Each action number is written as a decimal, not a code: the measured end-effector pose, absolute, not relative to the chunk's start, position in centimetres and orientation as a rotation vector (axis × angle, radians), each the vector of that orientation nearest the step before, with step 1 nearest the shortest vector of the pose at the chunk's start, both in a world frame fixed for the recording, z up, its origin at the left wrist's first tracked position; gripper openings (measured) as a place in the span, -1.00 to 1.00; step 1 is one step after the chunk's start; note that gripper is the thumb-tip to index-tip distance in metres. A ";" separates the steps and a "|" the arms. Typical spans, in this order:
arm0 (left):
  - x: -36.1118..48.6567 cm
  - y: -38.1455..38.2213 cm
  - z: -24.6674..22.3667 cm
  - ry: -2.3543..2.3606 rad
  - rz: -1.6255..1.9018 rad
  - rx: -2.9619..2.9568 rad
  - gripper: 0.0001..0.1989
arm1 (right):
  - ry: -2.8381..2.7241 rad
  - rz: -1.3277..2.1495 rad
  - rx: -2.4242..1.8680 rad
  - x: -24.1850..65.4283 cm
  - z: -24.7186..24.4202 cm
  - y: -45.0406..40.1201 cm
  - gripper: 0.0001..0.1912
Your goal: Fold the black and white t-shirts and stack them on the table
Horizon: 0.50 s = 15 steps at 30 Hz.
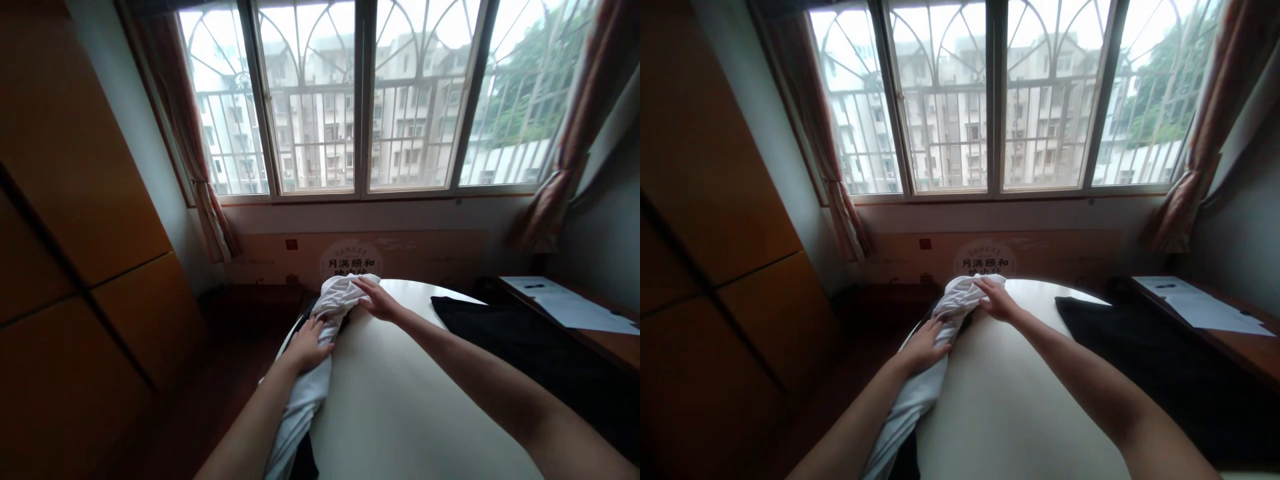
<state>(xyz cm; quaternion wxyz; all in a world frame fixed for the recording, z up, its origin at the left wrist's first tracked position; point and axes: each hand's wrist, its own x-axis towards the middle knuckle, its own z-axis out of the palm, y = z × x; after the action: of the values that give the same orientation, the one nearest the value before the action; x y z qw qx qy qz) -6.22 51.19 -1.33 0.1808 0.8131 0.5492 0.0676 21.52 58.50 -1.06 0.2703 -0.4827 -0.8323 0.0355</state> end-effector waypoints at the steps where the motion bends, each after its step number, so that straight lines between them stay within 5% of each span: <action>1: -6.4 51.3 -1.7 1.548 0.193 2.303 -0.14 | -2.273 0.054 -1.351 23.1 -0.9 57.2 -0.30; 10: -6.1 52.0 -2.1 1.628 0.032 2.403 -0.16 | -1.854 0.163 -2.283 39.5 -0.9 41.7 -0.52; 15: -5.7 52.1 -1.8 1.691 -0.060 2.432 -0.16 | -1.848 0.271 -2.401 41.5 -3.6 34.6 -0.56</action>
<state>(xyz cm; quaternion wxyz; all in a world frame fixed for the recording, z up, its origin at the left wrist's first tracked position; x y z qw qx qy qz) -5.67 52.08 -1.78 0.0892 0.8177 0.5684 -0.0202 41.50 34.62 -3.55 0.0500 -0.7884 -0.6067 0.0891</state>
